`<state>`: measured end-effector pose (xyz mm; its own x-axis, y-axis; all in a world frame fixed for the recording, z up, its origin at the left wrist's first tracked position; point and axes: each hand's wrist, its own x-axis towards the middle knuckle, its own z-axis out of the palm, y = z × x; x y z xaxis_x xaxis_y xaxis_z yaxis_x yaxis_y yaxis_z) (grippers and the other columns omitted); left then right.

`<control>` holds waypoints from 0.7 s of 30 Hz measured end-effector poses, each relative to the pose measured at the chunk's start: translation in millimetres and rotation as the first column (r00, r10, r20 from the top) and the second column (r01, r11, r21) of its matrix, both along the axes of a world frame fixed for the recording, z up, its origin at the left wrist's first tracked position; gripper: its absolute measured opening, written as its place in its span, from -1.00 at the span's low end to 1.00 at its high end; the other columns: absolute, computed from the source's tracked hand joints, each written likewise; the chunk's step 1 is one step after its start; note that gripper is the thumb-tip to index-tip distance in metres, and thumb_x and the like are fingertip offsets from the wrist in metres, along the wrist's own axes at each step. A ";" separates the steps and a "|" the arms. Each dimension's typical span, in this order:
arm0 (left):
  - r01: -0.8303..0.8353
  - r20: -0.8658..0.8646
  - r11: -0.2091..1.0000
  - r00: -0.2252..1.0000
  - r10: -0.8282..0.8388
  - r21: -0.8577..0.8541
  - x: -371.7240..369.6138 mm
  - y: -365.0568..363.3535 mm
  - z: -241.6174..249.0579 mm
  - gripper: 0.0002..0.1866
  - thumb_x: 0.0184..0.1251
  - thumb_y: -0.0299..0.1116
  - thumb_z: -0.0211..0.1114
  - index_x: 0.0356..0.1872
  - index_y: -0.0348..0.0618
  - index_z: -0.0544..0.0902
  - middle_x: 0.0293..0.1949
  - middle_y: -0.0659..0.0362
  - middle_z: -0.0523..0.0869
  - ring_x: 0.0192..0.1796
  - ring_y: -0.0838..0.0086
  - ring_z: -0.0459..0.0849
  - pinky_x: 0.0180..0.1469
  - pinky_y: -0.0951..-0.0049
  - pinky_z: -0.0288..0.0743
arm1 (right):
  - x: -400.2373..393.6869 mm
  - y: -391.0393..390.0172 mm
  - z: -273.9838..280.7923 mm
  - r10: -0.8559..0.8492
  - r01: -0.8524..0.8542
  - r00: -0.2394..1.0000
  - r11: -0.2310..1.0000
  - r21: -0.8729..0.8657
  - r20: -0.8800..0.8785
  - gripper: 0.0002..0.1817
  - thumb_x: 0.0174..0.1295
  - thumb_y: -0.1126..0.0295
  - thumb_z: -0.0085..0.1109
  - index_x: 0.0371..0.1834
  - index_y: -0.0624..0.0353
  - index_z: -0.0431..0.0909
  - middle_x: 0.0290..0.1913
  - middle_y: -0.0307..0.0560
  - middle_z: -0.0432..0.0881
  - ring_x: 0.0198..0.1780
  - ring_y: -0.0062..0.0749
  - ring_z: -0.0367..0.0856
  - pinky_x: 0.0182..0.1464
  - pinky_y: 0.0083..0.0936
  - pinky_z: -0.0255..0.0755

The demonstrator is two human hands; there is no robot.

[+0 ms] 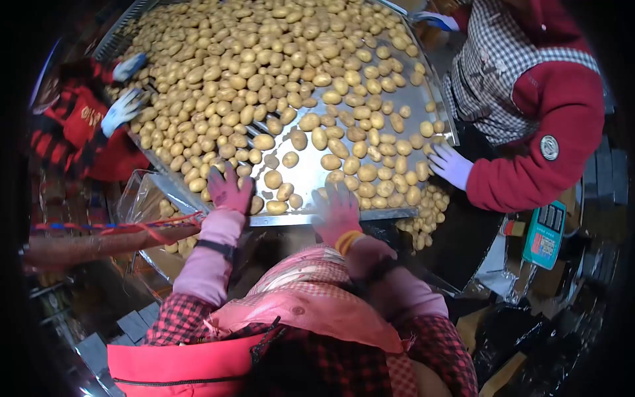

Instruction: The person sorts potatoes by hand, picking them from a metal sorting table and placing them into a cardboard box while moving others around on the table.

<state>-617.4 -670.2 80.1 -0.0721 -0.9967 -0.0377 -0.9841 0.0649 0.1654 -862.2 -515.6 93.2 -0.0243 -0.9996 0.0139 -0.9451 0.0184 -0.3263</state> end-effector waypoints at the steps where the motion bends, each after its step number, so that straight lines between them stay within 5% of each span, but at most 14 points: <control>1: 0.019 0.126 0.992 0.992 -0.003 -0.127 -13.0 5.3 -22.3 -0.17 0.27 0.17 0.17 0.48 -0.04 0.24 0.45 -0.33 0.13 0.47 -0.34 0.07 0.43 -0.31 -0.08 | -4.5 -11.6 -2.6 -0.014 0.013 1.000 0.999 -0.038 -0.020 -0.34 0.14 0.01 0.17 0.36 -0.13 0.41 0.44 0.04 0.27 0.48 0.21 0.11 0.44 0.22 -0.03; 5: 0.397 0.008 0.916 0.917 -0.398 0.058 -85.2 20.5 21.7 -0.19 0.22 0.14 0.22 0.44 -0.04 0.30 0.44 -0.30 0.17 0.46 -0.33 0.09 0.41 -0.32 -0.02 | -54.0 -84.9 -29.9 0.069 -0.062 0.987 0.997 0.051 -0.144 -0.23 0.18 -0.13 0.15 0.48 -0.22 0.27 0.50 0.01 0.19 0.52 0.24 0.01 0.46 0.24 -0.13; 6: 0.512 -0.146 0.855 0.855 -0.497 0.085 -97.9 23.0 13.7 -0.19 0.20 0.15 0.23 0.43 -0.02 0.32 0.43 -0.28 0.19 0.44 -0.32 0.13 0.40 -0.29 0.02 | -64.8 -102.5 -42.5 0.090 -0.090 0.980 0.996 0.009 -0.177 -0.22 0.18 -0.16 0.14 0.48 -0.20 0.27 0.49 0.01 0.20 0.51 0.24 0.04 0.46 0.23 -0.11; 7: 0.626 -0.302 0.775 0.758 -0.578 0.088 -110.3 23.0 6.3 -0.20 0.19 0.15 0.24 0.42 0.00 0.34 0.42 -0.26 0.22 0.42 -0.32 0.16 0.40 -0.25 0.06 | -76.4 -118.4 -47.8 0.012 0.000 0.981 0.998 0.063 -0.195 -0.23 0.20 -0.15 0.13 0.49 -0.21 0.25 0.51 0.01 0.17 0.53 0.21 0.01 0.46 0.22 -0.12; 9: 0.736 -0.307 0.676 0.651 -0.694 0.033 -136.3 34.3 7.7 -0.24 0.18 0.12 0.25 0.38 -0.01 0.39 0.36 -0.24 0.31 0.37 -0.26 0.25 0.38 -0.17 0.14 | -95.5 -139.4 -51.8 -0.136 0.178 0.960 0.971 0.159 -0.245 -0.25 0.23 -0.13 0.11 0.49 -0.23 0.22 0.55 0.02 0.12 0.56 0.16 -0.05 0.47 0.20 -0.13; 10: 0.790 -0.283 0.599 0.550 -0.786 -0.128 -137.6 31.9 2.9 -0.28 0.21 0.01 0.26 0.36 -0.12 0.38 0.29 -0.14 0.40 0.28 -0.12 0.38 0.28 -0.12 0.26 | -103.2 -140.6 -38.4 -0.290 0.325 0.935 0.931 0.166 -0.204 -0.23 0.23 -0.12 0.12 0.51 -0.21 0.19 0.54 0.11 0.10 0.56 0.14 -0.03 0.46 0.18 -0.10; 13: 0.549 -0.444 0.764 0.622 -0.644 -0.340 -117.8 -5.8 35.0 -0.34 0.09 -0.13 0.35 0.23 -0.21 0.48 0.11 -0.13 0.53 0.12 -0.10 0.49 0.16 -0.03 0.37 | -82.8 -105.4 -19.8 -0.334 0.354 0.913 0.934 0.046 -0.232 -0.22 0.21 -0.12 0.13 0.51 -0.19 0.20 0.51 0.16 0.14 0.54 0.12 0.01 0.45 0.18 -0.08; 14: 0.425 -0.230 0.771 0.786 -0.574 -0.475 -99.3 -24.5 28.4 -0.42 -0.02 -0.23 0.38 0.09 -0.23 0.56 -0.04 -0.13 0.58 0.01 -0.06 0.53 0.08 0.01 0.40 | -64.7 -99.5 -11.7 -0.130 0.185 0.971 0.943 0.278 -0.202 -0.22 0.20 -0.12 0.13 0.50 -0.16 0.23 0.49 0.14 0.17 0.53 0.11 0.03 0.45 0.17 -0.08; 15: 0.336 -0.138 0.873 0.904 -0.404 -0.354 -74.6 -42.8 29.8 -0.49 -0.01 -0.21 0.36 0.01 -0.24 0.59 -0.05 -0.17 0.57 0.00 -0.08 0.53 0.07 -0.02 0.40 | -45.8 -94.3 -7.4 0.061 0.005 0.991 0.872 0.490 -0.119 -0.22 0.20 -0.13 0.14 0.48 -0.14 0.25 0.48 0.11 0.19 0.52 0.11 0.05 0.45 0.17 -0.08; 17: -0.004 0.135 0.987 0.991 0.026 -0.162 -30.1 -81.0 8.0 -0.31 0.24 0.11 0.19 0.31 -0.11 0.47 0.35 -0.22 0.37 0.40 -0.19 0.26 0.40 -0.10 0.12 | -33.2 -77.6 -17.6 0.203 -0.186 0.978 0.955 0.231 -0.052 -0.24 0.20 -0.13 0.14 0.46 -0.11 0.29 0.46 0.09 0.22 0.51 0.10 0.06 0.45 0.14 -0.08; 18: -0.064 0.111 0.994 0.991 0.074 -0.092 -16.2 -88.4 -10.0 -0.23 0.27 0.24 0.12 0.42 0.03 0.38 0.48 -0.21 0.19 0.50 -0.25 0.04 0.49 -0.19 -0.13 | -35.6 -79.1 -19.8 0.181 -0.173 0.983 0.971 0.163 -0.040 -0.25 0.20 -0.13 0.14 0.44 -0.09 0.31 0.45 0.08 0.22 0.51 0.09 0.06 0.46 0.13 -0.07; 21: -0.016 0.238 0.995 0.970 0.040 -0.102 -59.9 -66.8 -14.4 -0.21 0.21 0.26 0.18 0.42 0.10 0.37 0.47 -0.19 0.19 0.42 -0.38 0.11 0.40 -0.33 -0.04 | -55.2 -104.2 -14.8 -0.077 0.078 0.997 0.989 0.123 -0.008 -0.27 0.20 -0.14 0.13 0.41 -0.06 0.36 0.45 0.03 0.23 0.52 0.04 0.05 0.47 0.10 -0.08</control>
<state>-677.3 -737.0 65.7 -0.0453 -0.9978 0.0485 -0.9959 0.0413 -0.0810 -917.4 -619.8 78.4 -0.1019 -0.9888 -0.1093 -0.9403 0.1316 -0.3138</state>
